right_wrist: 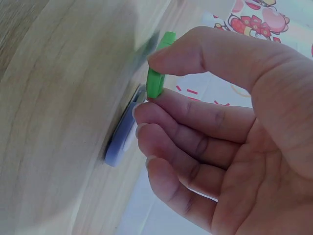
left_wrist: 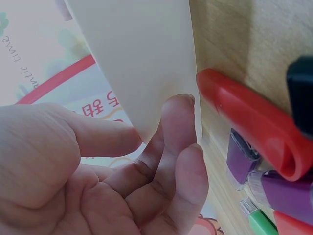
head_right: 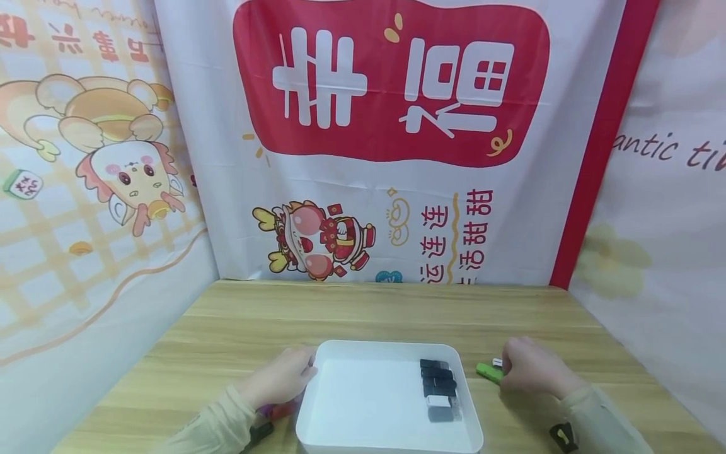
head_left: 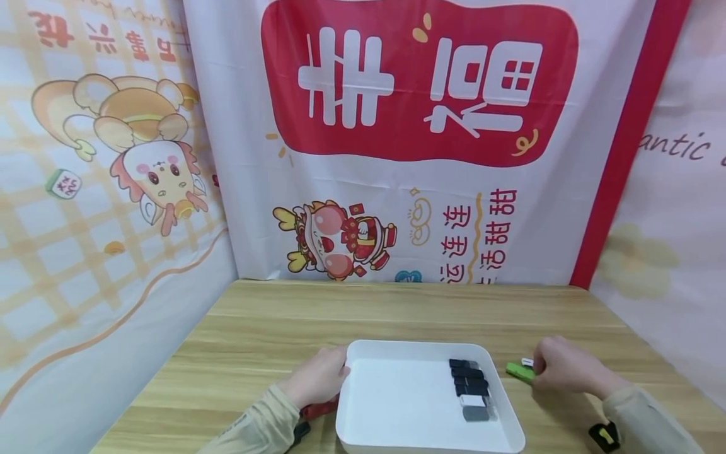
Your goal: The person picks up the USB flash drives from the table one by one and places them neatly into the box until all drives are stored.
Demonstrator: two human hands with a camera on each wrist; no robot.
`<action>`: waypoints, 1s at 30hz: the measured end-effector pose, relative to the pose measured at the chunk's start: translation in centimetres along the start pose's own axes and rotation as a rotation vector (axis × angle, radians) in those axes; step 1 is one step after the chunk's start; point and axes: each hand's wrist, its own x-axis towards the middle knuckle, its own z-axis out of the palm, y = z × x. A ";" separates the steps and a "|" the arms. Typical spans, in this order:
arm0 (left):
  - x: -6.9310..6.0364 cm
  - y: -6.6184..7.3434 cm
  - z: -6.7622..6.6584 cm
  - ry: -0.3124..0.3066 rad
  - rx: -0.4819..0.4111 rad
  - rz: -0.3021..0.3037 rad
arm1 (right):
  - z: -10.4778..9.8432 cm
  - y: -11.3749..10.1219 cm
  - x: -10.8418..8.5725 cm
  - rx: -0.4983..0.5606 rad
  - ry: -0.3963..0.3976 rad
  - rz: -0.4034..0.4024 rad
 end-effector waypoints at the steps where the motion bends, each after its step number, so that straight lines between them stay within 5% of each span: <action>1: 0.0 0.0 0.0 0.000 0.002 -0.002 | -0.1 -0.1 0.0 -0.003 0.003 0.003; 30: -0.1 0.0 -0.3 -0.021 -0.045 -0.004 | -2.6 -2.8 -0.8 -0.015 0.050 0.015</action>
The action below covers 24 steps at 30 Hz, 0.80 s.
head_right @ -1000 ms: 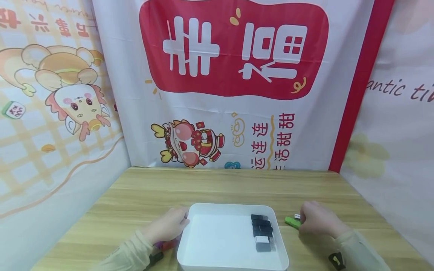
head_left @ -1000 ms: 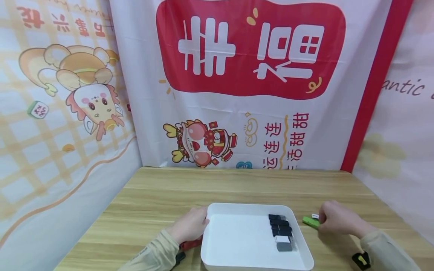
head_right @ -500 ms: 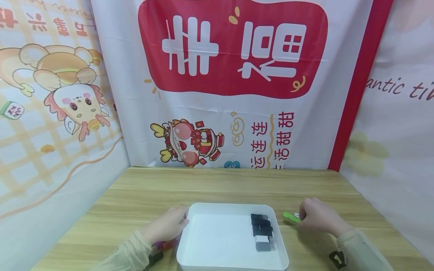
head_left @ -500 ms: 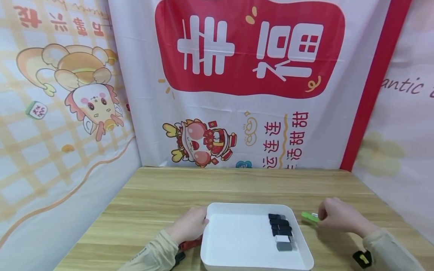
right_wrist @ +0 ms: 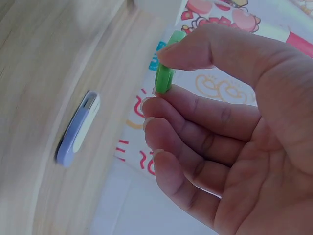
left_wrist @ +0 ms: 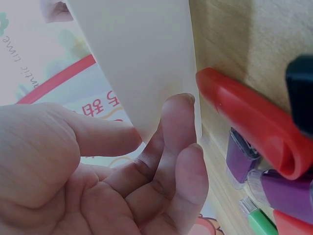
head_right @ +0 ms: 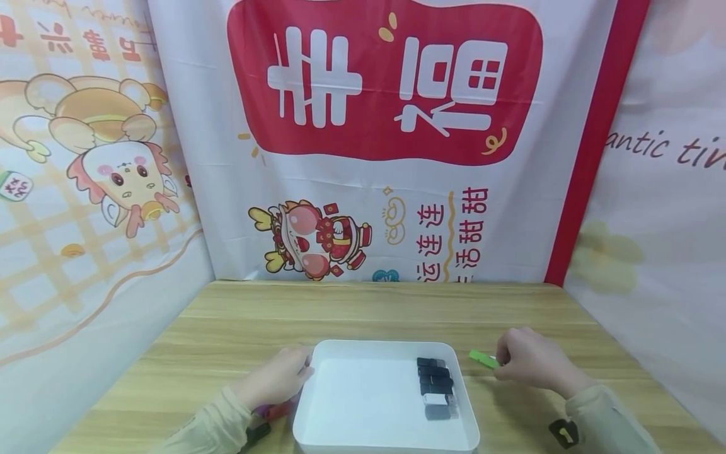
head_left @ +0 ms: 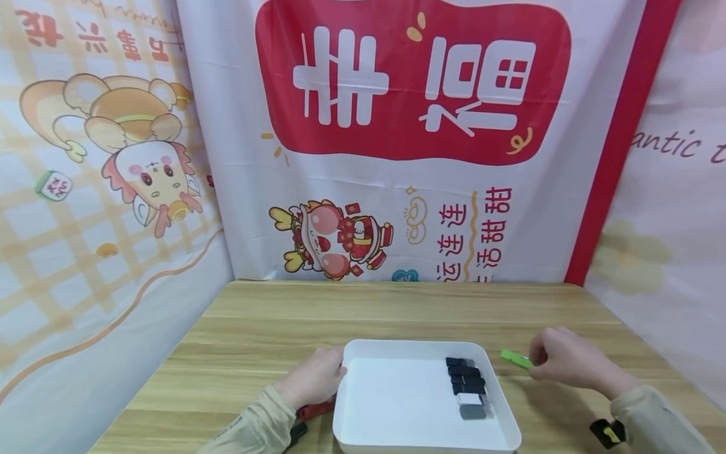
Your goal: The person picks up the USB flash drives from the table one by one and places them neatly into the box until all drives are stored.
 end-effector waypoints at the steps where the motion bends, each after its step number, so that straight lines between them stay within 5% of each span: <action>1: 0.0 0.0 0.0 0.005 0.004 0.006 | -0.1 -0.2 0.0 0.006 -0.008 0.003; 16: -0.1 -0.1 0.0 0.003 -0.011 0.022 | 0.0 -2.8 -0.1 0.043 -0.049 -0.018; 24: -0.3 0.1 -0.1 0.004 -0.006 0.020 | 0.6 -4.4 -0.2 0.063 -0.029 -0.160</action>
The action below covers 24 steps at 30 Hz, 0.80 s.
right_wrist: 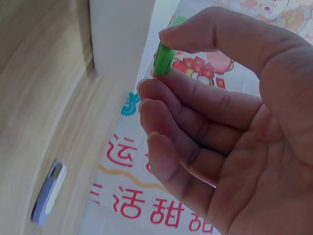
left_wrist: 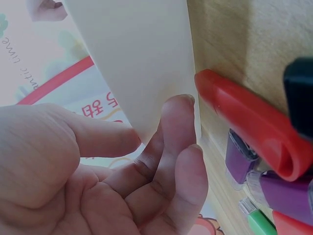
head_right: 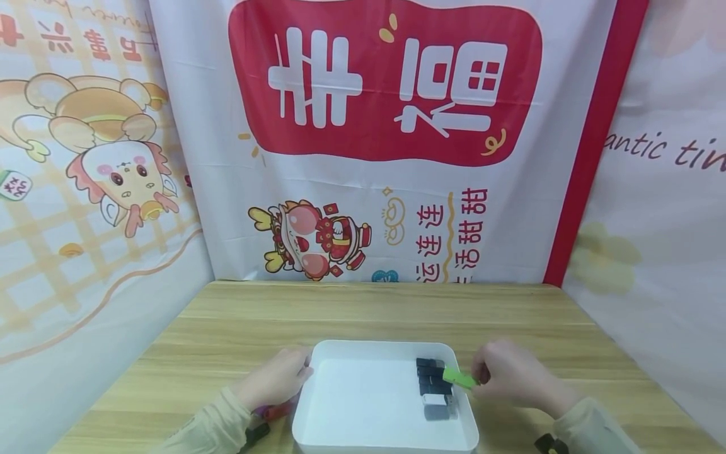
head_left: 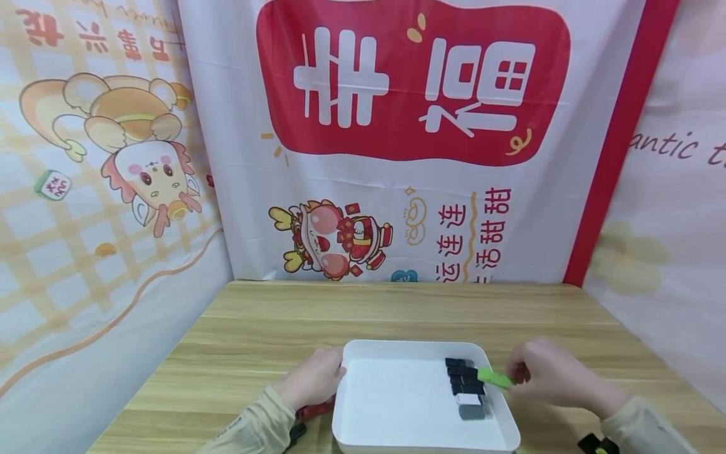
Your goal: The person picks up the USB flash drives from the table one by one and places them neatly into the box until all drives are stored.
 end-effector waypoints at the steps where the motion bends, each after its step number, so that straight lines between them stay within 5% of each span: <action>1: 0.0 0.0 0.0 0.001 0.006 0.002 | 0.1 -0.2 0.0 0.016 -0.012 -0.002; 14: 0.0 0.0 -0.1 -0.005 0.022 0.003 | 1.1 -1.6 0.4 0.099 -0.100 -0.007; 24: 0.1 -0.2 0.1 -0.008 0.024 -0.024 | 1.3 -2.4 0.7 0.039 -0.082 -0.067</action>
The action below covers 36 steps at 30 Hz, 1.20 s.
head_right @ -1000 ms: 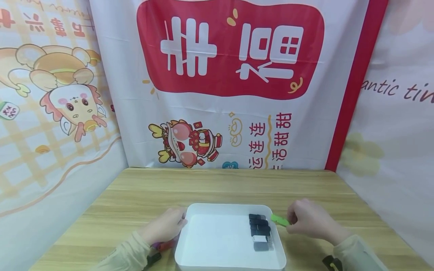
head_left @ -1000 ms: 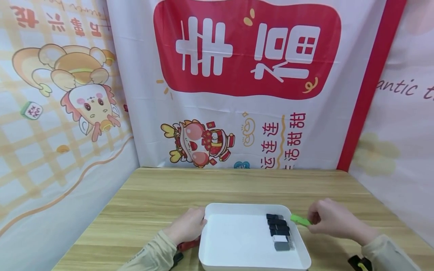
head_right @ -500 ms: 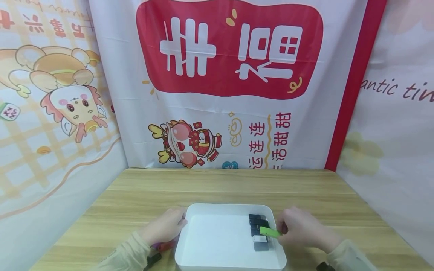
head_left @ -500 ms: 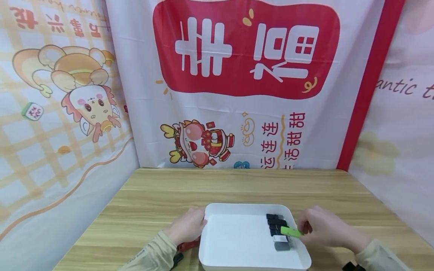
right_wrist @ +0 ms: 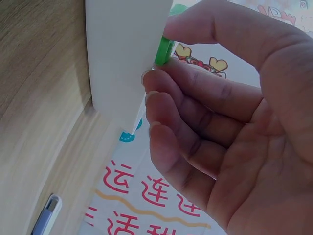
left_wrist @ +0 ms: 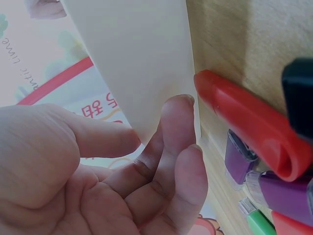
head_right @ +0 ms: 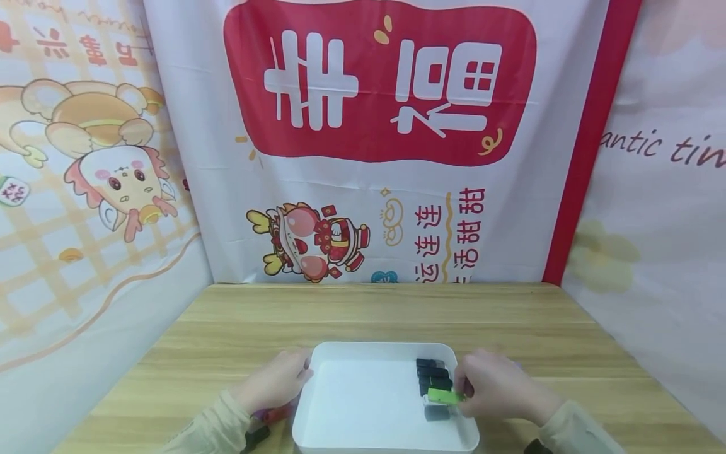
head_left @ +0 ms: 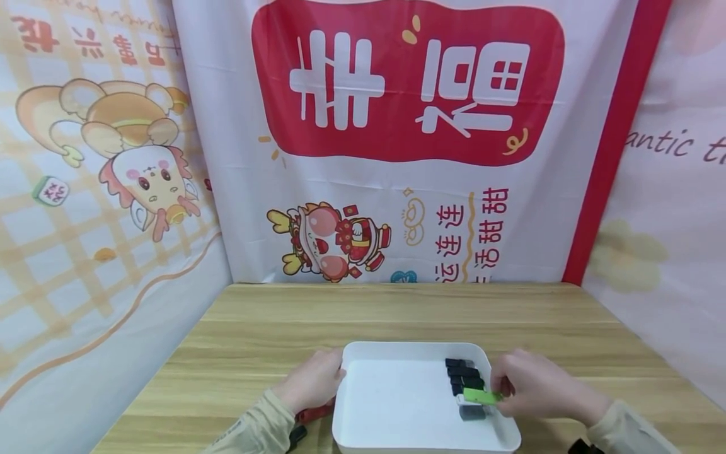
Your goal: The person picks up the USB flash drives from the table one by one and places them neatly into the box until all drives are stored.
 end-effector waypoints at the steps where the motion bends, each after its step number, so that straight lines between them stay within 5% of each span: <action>1: 0.0 0.0 0.0 0.000 -0.001 -0.001 | 0.0 -0.1 0.0 -0.006 0.002 -0.006; 36: 0.0 -0.1 0.1 -0.013 -0.015 -0.013 | 1.1 -1.0 1.2 -0.037 -0.110 -0.064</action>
